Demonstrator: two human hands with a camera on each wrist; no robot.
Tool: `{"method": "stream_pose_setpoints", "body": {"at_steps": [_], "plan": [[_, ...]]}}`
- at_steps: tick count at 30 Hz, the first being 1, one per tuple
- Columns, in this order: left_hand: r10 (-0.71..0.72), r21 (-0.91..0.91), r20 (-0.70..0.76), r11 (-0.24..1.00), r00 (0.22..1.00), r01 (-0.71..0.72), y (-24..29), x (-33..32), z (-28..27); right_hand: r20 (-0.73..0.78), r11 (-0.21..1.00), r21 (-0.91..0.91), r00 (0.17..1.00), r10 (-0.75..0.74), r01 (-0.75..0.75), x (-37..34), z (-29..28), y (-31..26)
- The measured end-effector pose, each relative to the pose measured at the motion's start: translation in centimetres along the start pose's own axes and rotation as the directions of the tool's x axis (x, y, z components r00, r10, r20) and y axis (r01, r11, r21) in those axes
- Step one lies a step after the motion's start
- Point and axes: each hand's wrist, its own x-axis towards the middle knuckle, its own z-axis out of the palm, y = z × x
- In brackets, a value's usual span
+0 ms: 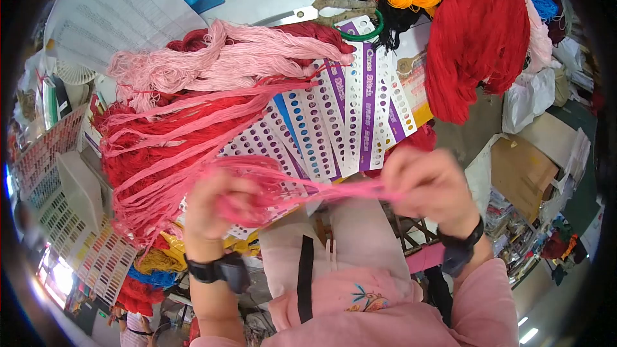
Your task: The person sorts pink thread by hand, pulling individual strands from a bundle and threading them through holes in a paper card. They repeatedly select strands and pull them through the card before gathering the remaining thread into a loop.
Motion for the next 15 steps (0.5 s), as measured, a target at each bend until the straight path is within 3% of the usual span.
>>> {"method": "stream_pose_setpoints", "body": {"at_steps": [1,2,3,4,5,6,7,8,9,10,11,12,13,14,15], "plan": [[0.07,-0.306,-0.139,0.946,0.988,-0.11,0.6,-0.4,-2.4,-0.037,0.944,0.283,0.986,-0.163,0.167,-0.4,-1.2,0.1],[0.092,-0.561,-0.286,0.791,0.954,-0.244,1.2,-0.8,-5.4,-0.188,0.837,0.463,0.955,-0.228,0.291,-0.9,-2.3,-0.8],[0.176,-0.676,-0.213,0.683,0.961,-0.275,1.4,-1.6,-8.9,-0.327,0.745,0.512,0.899,-0.292,0.428,-1.6,-4.8,-0.8],[0.265,-0.781,-0.148,0.559,0.953,-0.277,1.4,-2.8,-13.7,-0.283,0.614,0.656,0.897,-0.339,0.439,-2.4,-6.8,-1.5],[0.263,-0.777,-0.141,0.568,0.954,-0.271,-1.8,-7.4,-22.7,-0.245,0.466,0.777,0.886,-0.393,0.422,-2.8,-8.3,-2.8],[0.368,-0.197,-0.414,0.857,0.833,-0.477,-0.1,-6.4,-32.1,-0.308,0.465,0.761,0.883,-0.355,0.452,-3.7,-10.5,-3.8],[0.369,-0.193,-0.408,0.859,0.835,-0.474,-2.7,-12.8,-38.3,-0.407,0.52,0.691,0.865,-0.292,0.501,-4.9,-13.5,-4.7],[0.423,-0.238,-0.209,0.852,0.882,-0.466,-0.5,-11.8,-46.2,-0.469,0.579,0.622,0.843,-0.264,0.527,-6.6,-17.3,-5.4],[0.458,0.575,-0.428,0.803,0.779,-0.156,0.6,-14.0,-42.4,-0.574,0.58,0.534,0.768,-0.286,0.615,-8.0,-20.8,-6.0],[0.63,0.866,-0.483,0.24,0.608,0.439,2.1,-16.6,-37.6,-0.812,0.68,0.253,0.533,-0.237,0.688,-8.8,-22.3,-7.8],[0.633,0.868,-0.479,0.239,0.608,0.436,3.1,-16.9,-36.3,-0.947,0.768,-0.036,0.223,-0.23,0.639,-10.1,-23.6,-9.9],[0.661,0.899,-0.437,0.307,0.61,0.311,3.8,-16.9,-35.4,-0.916,0.824,-0.211,0.189,-0.355,0.526,-14.0,-27.9,-11.9],[0.692,0.913,-0.395,0.367,0.605,0.178,4.5,-16.6,-34.8,-0.862,0.835,-0.381,0.174,-0.476,0.396,-19.1,-33.3,-14.0],[0.723,0.908,-0.356,0.417,0.593,0.038,5.1,-15.9,-34.1,-0.646,0.812,-0.287,0.524,-0.556,0.508,-24.2,-38.2,-16.8],[0.754,0.883,-0.322,0.457,0.573,-0.105,5.6,-14.9,-33.3,-0.293,0.807,-0.156,0.754,-0.588,0.569,-27.1,-40.8,-19.0]]}}
